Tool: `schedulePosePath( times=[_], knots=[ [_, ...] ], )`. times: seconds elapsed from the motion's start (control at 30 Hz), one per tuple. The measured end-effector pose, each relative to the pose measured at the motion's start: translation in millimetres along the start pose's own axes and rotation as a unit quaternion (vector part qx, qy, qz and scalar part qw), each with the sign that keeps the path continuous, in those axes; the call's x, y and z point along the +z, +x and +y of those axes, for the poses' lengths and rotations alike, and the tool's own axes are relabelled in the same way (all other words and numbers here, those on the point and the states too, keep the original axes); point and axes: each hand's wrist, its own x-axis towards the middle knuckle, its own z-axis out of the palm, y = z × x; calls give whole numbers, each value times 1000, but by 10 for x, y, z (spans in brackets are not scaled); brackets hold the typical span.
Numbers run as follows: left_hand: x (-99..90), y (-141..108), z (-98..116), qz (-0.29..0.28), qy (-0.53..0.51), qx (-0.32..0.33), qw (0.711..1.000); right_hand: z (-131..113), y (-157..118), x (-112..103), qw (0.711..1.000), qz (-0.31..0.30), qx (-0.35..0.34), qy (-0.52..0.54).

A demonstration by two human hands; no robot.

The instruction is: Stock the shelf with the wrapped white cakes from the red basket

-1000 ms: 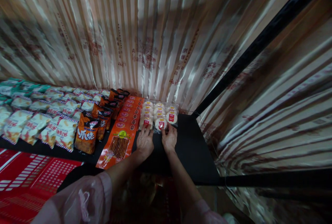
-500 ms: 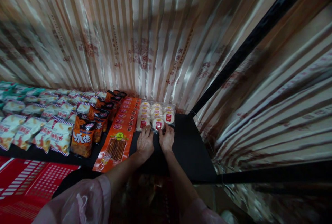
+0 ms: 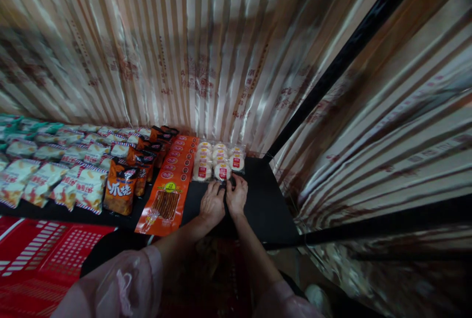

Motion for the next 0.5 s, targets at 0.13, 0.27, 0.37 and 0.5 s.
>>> schedulePosePath(
  times=[0.13,0.27,0.37,0.5],
  knots=[
    [6,-100,58,-6,-35,4,999,-77,-183,-122,1000,-4,-1,11],
    [-8,-238,76,-11,-43,-1,999,-120,-395,-201,1000,-5,-4,28],
    [-32,-366,76,-27,-28,-4,999,-155,-558,-246,999,-9,-1,37],
    [-85,-580,73,-50,-38,5,998,-233,-830,-361,997,7,-9,72]
  ],
)
